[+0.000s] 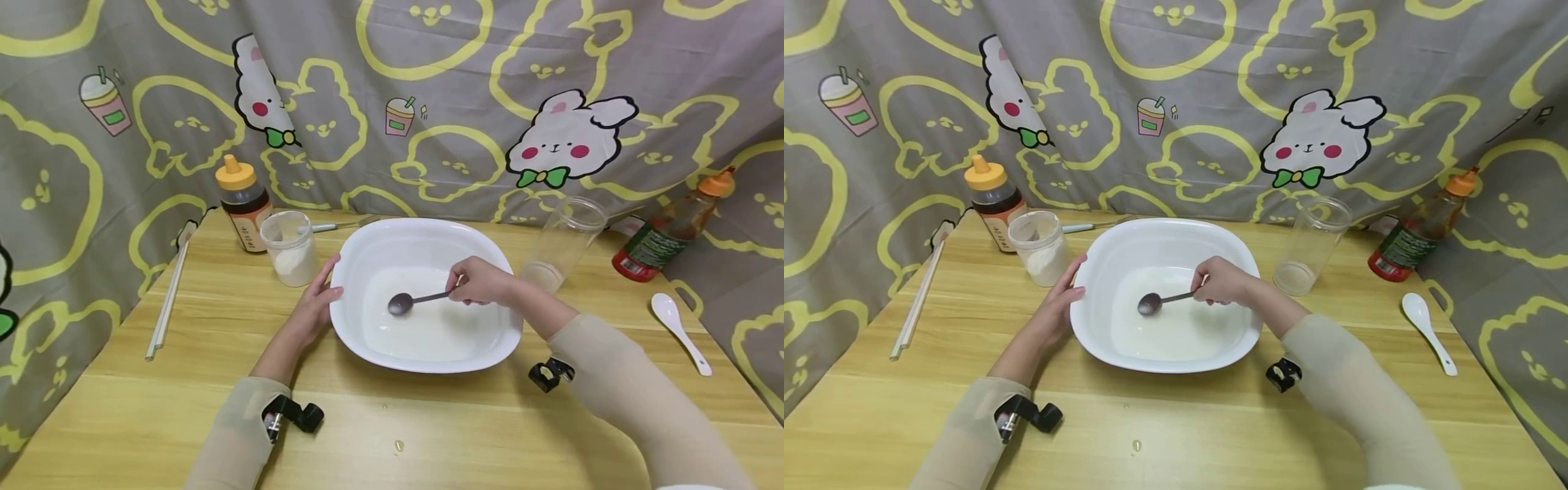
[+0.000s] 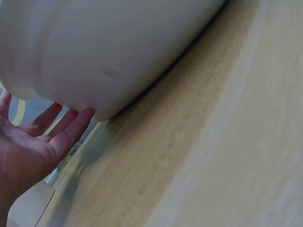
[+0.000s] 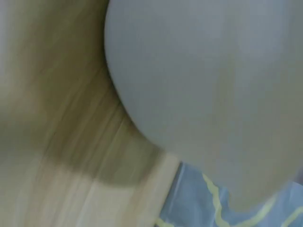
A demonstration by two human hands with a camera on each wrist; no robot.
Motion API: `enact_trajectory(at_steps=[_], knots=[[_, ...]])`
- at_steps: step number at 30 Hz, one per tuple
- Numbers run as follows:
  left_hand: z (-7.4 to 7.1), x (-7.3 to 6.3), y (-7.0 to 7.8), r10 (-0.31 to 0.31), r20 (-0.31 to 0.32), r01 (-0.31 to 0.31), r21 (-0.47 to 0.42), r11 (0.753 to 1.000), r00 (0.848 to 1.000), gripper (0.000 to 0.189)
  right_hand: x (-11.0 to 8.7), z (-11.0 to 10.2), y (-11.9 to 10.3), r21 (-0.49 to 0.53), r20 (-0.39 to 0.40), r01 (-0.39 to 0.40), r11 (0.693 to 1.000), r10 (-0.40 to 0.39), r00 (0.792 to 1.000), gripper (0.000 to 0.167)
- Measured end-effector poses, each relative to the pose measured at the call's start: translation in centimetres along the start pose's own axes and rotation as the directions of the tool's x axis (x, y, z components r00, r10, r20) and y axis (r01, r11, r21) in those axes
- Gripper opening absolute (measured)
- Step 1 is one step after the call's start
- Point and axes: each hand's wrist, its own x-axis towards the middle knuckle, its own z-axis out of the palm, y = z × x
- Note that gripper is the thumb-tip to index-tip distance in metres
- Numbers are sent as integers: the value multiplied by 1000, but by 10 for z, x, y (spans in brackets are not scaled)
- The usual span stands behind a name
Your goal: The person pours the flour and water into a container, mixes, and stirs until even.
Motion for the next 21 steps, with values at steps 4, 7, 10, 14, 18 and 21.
enact_trajectory(at_steps=[4,7,10,14,18,21], knots=[[-1,0,1,6,4,-6,-4,1000,1000,63,-14,-11,4,-88,-12,14,996,-16,1000,9],[-1,0,2,4,7,-4,-1,1000,1000,63,-18,-22,10,-136,-61,0,991,-9,998,9],[-1,0,3,1,3,-1,-2,1000,1000,63,-16,-27,12,-133,-116,-23,991,7,993,9],[-1,-1,2,8,2,-8,-12,1000,1000,63,-5,-22,12,-79,-164,-33,996,20,986,10],[-2,0,0,7,14,-7,-20,1000,1000,63,4,-10,9,16,-139,-13,1000,15,990,11],[-1,1,0,4,13,-4,-17,1000,1000,63,3,-3,6,41,-89,-13,999,16,996,11]])
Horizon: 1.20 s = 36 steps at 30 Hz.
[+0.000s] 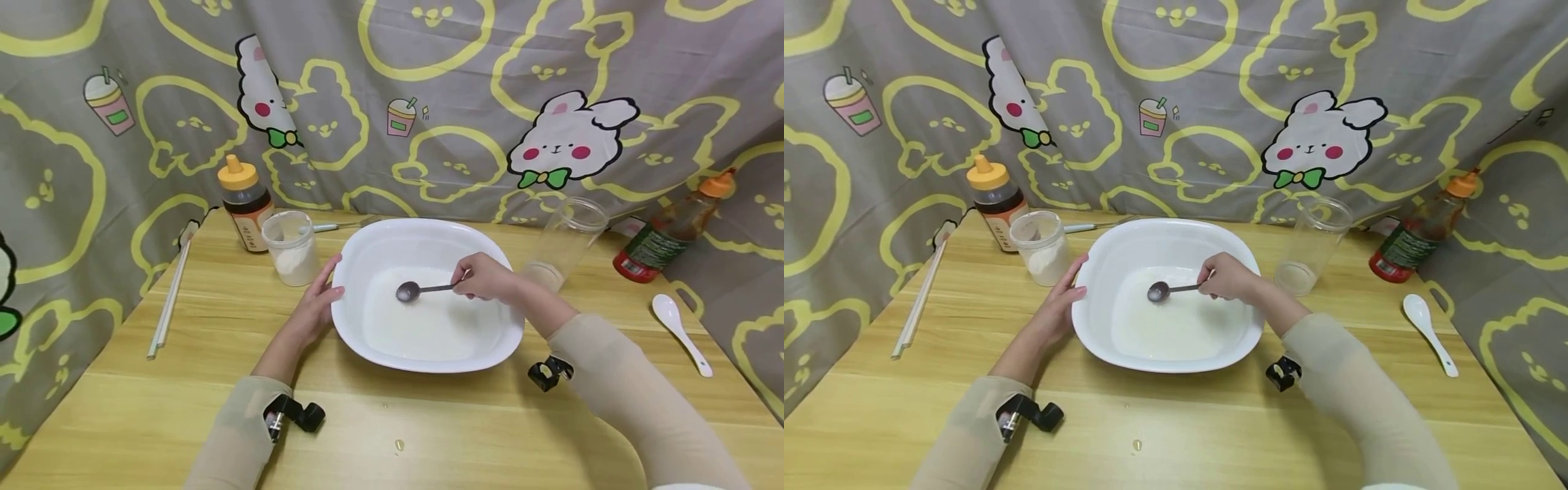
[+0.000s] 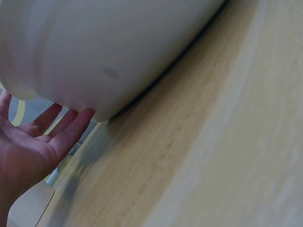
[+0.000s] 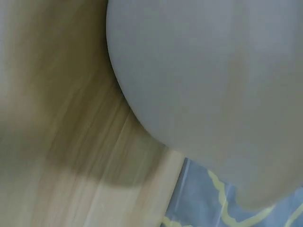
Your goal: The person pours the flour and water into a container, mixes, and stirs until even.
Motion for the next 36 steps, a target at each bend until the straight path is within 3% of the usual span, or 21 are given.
enact_trajectory(at_steps=[6,11,17,21,28,32,36], knots=[[2,0,0,-6,-12,6,-6,1000,1000,64,-18,-5,3,-82,60,18,996,-13,998,9],[2,-1,1,-9,-11,8,-19,1000,1000,64,-30,-20,8,-159,20,29,987,-26,999,7],[2,-1,1,-6,-14,6,-34,999,1000,64,-23,-31,9,-192,-49,-6,981,-4,999,10],[3,0,0,-4,-11,4,-40,999,1000,64,-11,-23,5,-139,-61,-11,990,2,998,11],[3,0,-1,0,-4,-1,-35,999,1000,64,-6,1,1,-1,40,5,1000,-5,999,11],[2,0,-1,0,-10,-1,-22,1000,1000,64,-17,3,2,-17,105,23,1000,-21,994,12],[2,0,-1,4,-9,-4,-20,1000,1000,63,-29,-5,5,-101,113,85,991,-74,991,5]])
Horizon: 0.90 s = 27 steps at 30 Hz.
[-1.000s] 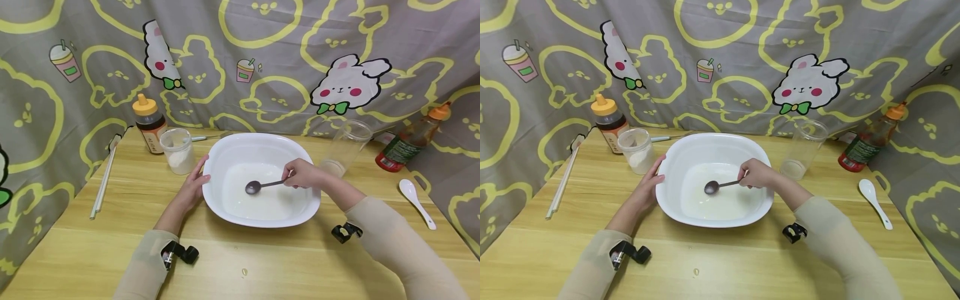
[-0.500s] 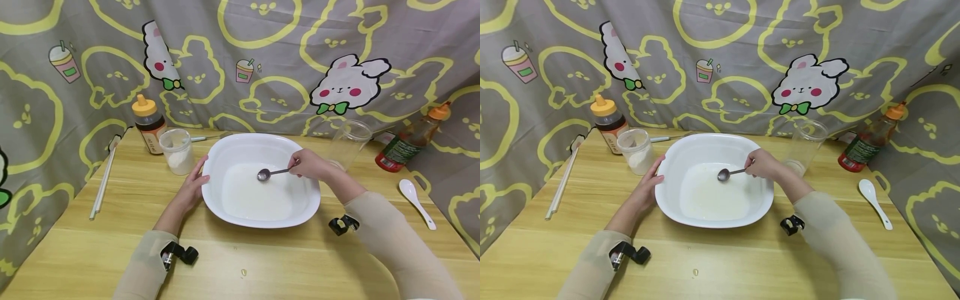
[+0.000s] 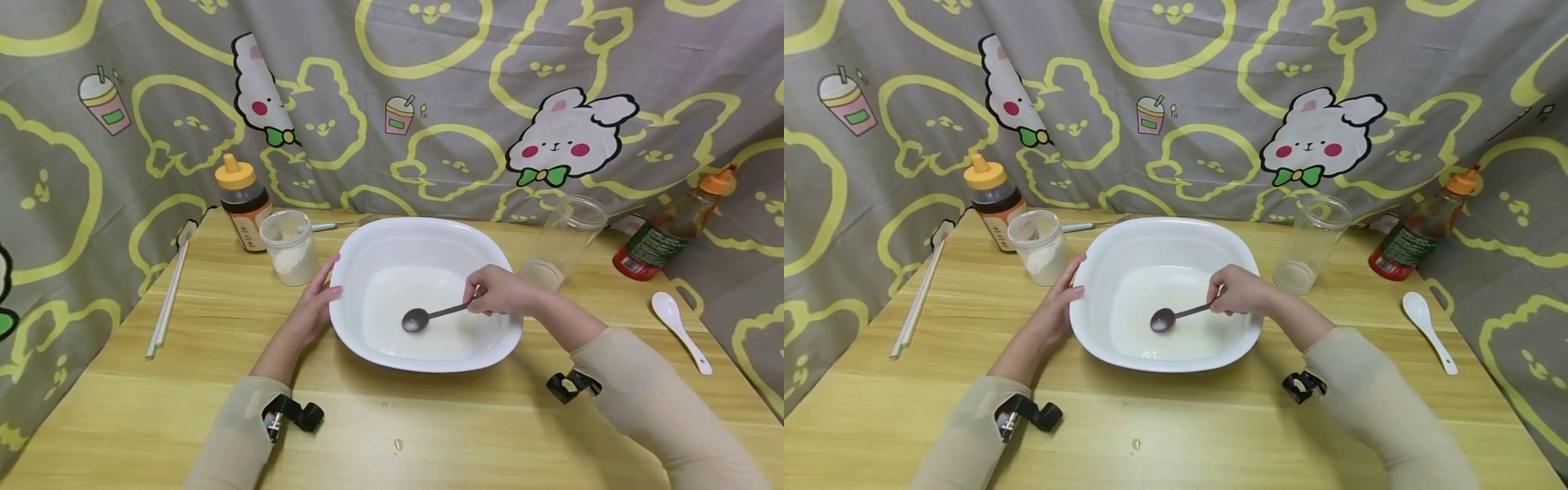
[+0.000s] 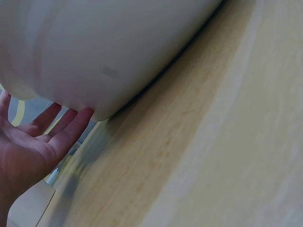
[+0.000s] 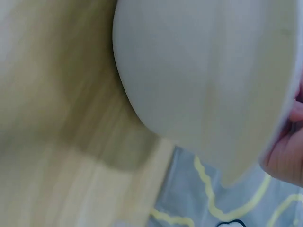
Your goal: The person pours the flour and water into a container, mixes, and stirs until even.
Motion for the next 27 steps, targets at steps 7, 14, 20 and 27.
enact_trajectory(at_steps=[7,14,20,27], knots=[[1,0,1,5,6,-5,-4,1000,1000,64,-4,-22,4,-100,-106,-58,993,48,993,5],[1,0,0,4,5,-4,0,1000,1000,64,24,-22,7,-40,-229,-116,992,104,968,11],[1,-1,-1,1,0,-1,3,1000,1000,64,49,-4,-3,136,-260,-102,985,135,956,12],[1,-1,0,8,-3,-8,-9,1000,1000,64,59,20,-18,231,-196,-55,972,101,975,10]])
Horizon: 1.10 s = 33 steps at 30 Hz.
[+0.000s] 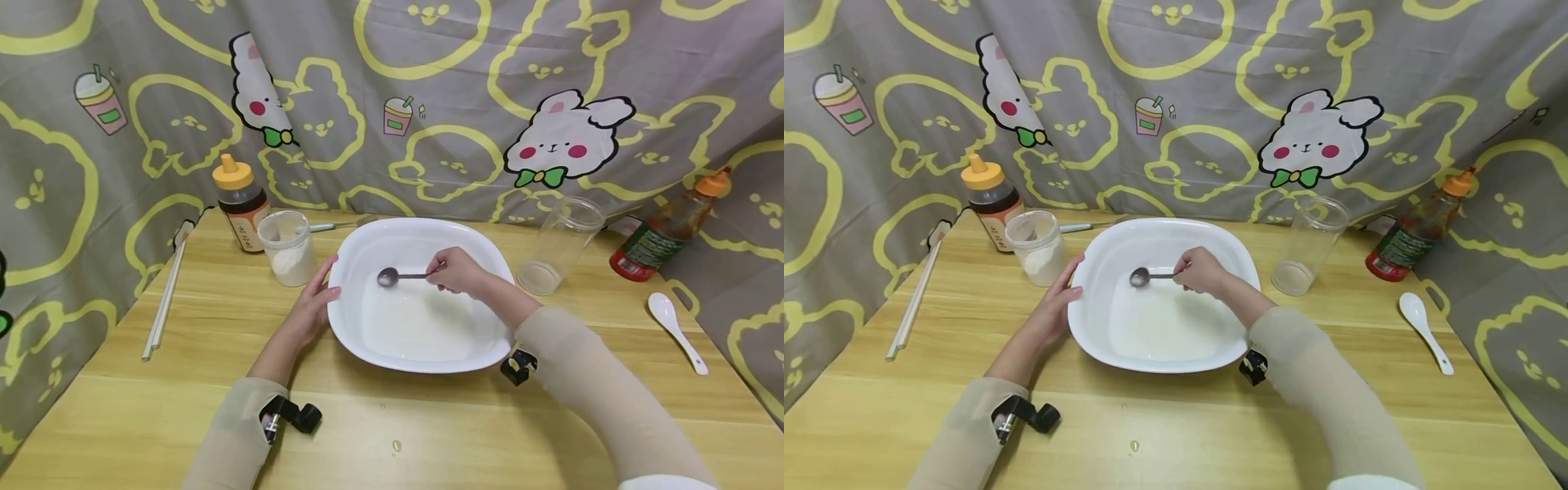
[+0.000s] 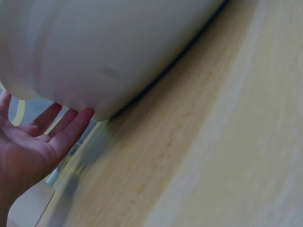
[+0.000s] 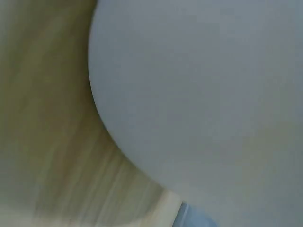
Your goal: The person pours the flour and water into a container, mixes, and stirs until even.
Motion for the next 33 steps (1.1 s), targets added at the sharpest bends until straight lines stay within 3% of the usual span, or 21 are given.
enact_trajectory(at_steps=[7,10,14,18,24,28,33], knots=[[1,0,1,5,7,-5,3,1000,1000,64,-21,6,-3,-71,156,-1,998,12,988,7],[1,0,1,3,6,-3,5,1000,1000,63,-33,-3,1,-128,203,11,992,15,979,7],[1,0,1,1,2,-1,7,1000,1000,62,-48,-24,10,-213,228,86,973,-37,973,5],[0,0,2,-5,1,5,5,1000,1000,62,-58,-47,15,-290,192,110,951,-55,980,4],[-1,0,3,-2,-4,2,6,1000,1000,62,-57,-66,16,-380,64,45,924,-22,998,3],[-1,0,3,-6,-3,6,6,1000,1000,63,-42,-58,18,-324,-4,12,946,-14,1000,8],[0,0,3,-13,-1,13,7,1000,1000,64,-27,-32,15,-185,-16,28,982,-32,999,9]])
